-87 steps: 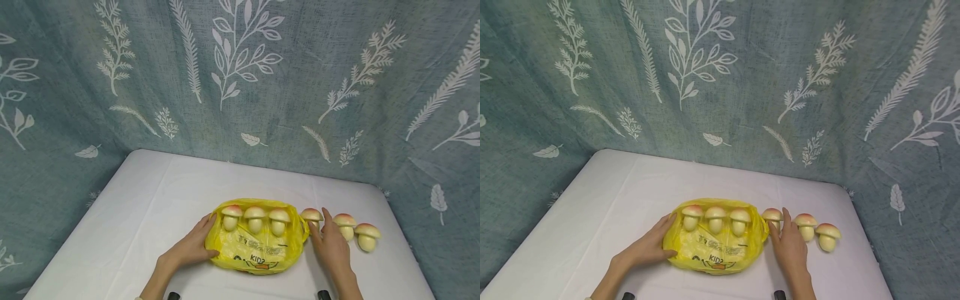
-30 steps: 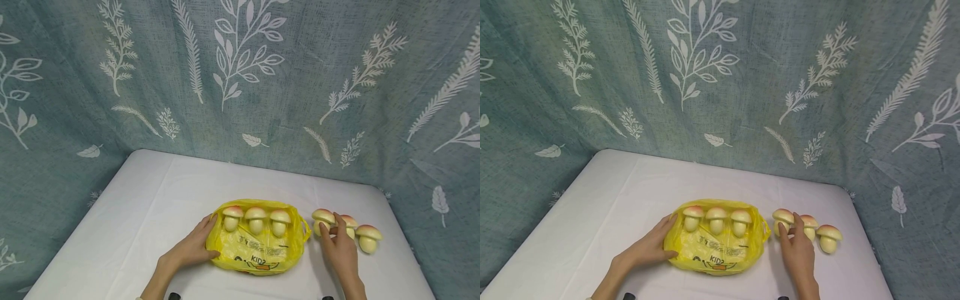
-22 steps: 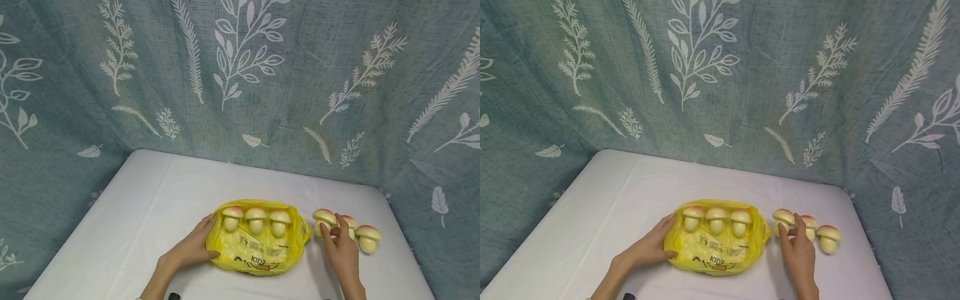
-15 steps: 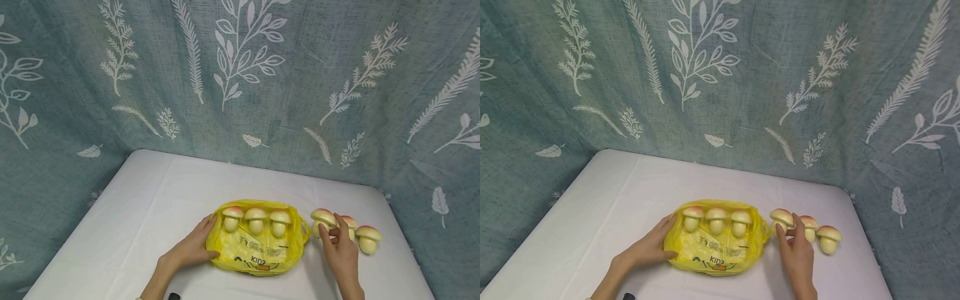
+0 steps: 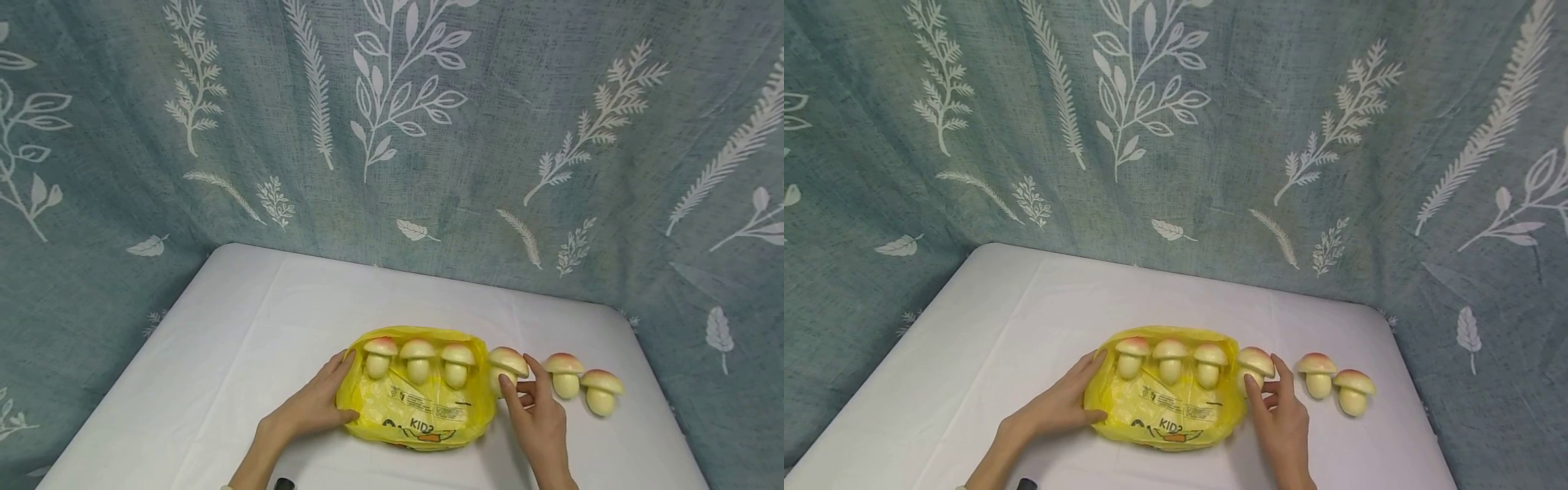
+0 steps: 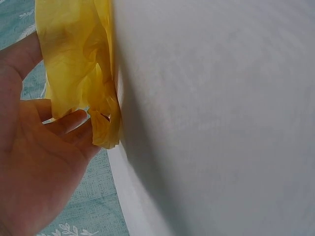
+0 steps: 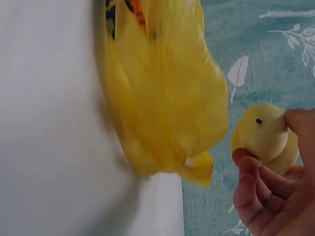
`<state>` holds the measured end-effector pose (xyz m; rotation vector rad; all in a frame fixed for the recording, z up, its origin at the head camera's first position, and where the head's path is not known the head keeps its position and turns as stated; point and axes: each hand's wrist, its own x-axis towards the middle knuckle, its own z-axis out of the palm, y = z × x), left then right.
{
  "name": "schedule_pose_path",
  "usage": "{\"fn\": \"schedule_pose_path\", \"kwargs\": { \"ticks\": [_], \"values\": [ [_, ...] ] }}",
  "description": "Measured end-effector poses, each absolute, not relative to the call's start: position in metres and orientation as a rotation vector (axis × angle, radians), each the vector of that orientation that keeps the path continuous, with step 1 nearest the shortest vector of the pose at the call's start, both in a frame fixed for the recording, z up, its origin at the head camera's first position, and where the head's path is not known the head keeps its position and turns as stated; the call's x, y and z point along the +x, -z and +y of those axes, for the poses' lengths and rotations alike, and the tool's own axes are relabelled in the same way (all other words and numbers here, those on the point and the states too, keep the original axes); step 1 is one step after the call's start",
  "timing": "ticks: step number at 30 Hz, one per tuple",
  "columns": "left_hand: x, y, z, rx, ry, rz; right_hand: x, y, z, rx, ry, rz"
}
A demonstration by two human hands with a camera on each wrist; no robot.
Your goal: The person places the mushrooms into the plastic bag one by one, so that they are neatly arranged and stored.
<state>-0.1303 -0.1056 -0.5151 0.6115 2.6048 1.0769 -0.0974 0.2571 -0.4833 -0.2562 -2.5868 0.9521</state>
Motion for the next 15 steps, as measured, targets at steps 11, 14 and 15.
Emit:
{"fn": "schedule_pose_path", "kwargs": {
  "ticks": [11, 14, 15],
  "values": [
    [-0.13, 0.514, -0.104, 0.593, -1.07, 2.603, -0.09, 0.479, 0.229, -0.148, -0.999, -2.619],
    [-0.13, 0.515, -0.104, 0.587, -1.071, 2.602, -0.088, 0.48, 0.22, -0.104, -1.029, -2.629],
    [-0.13, 0.515, -0.104, 0.585, -1.071, 2.601, -0.088, 0.48, 0.216, -0.087, -1.039, -2.633]
  ]
}}
